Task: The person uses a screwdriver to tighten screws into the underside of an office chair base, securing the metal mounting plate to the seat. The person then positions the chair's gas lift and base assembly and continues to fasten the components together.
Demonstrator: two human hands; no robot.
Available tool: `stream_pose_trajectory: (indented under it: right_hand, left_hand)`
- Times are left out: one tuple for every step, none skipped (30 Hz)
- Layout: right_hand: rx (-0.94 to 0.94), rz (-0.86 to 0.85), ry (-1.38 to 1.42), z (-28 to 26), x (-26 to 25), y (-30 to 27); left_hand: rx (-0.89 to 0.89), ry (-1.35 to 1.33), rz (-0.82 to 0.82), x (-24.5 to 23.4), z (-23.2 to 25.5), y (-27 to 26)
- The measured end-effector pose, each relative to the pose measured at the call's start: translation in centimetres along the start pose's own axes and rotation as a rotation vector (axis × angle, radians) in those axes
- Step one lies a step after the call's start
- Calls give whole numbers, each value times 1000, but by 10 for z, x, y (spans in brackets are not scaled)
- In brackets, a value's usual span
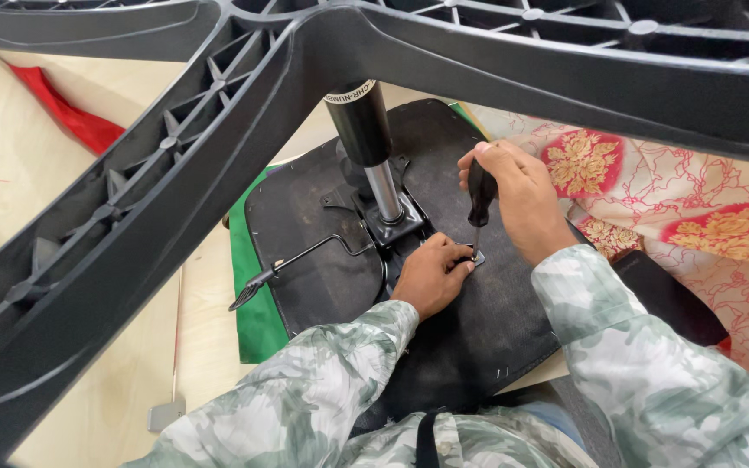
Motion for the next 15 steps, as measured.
stream_pose_trajectory:
  right_hand:
    - [4,-9,3,-2,-2,0]
    - [8,-17,6,-3,-3,0]
    - [31,-23,12,-3,-4,0]
    - [55,-29,17,-3,-4,0]
    - [79,-36,23,-3,-3,1]
    - [70,-36,-5,-4,-1,0]
    - [62,-37,-32,-4,2,-1]
    - [53,-38,-59,-4,4,-2]
    - [75,-34,-54,-1,8,-1]
    - [97,-30,-49,1,12,-1]
    - [120,-26,-43,3,16,-2]
    - [88,-8,-61,2,17,-2]
    - [57,10,-79,0,18,-2]
    - [26,29,-97,-2,19,-2]
    - [17,27,-65,-3,19,-2]
  left_hand:
    - [0,1,-9,0,0,0]
    - [0,2,-18,-1,1,1]
    - [8,6,-19,-1,1,1]
    - [16,10,-20,-1,2,2]
    - [23,14,-21,-2,2,2]
    - [16,17,-25,-2,2,2]
    - [9,20,-29,-1,2,2]
    - [2,24,-33,-1,1,2]
    - [4,27,-35,0,1,2]
    - [5,30,-37,0,0,3]
    - [6,35,-40,0,-1,2]
    - [17,28,-31,0,-1,2]
    - [26,23,-24,1,-2,1]
    - [36,17,-16,1,-3,1]
    - [41,12,-11,2,-3,1]
Point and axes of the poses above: each hand's wrist, its own y-axis towards the middle knuckle, its own x-axis out of the palm, z = x × y, the point moved 6 cm from there along y, towards the middle knuckle, and after that the axes turned 3 degrees about z, right-handed, at the moved point
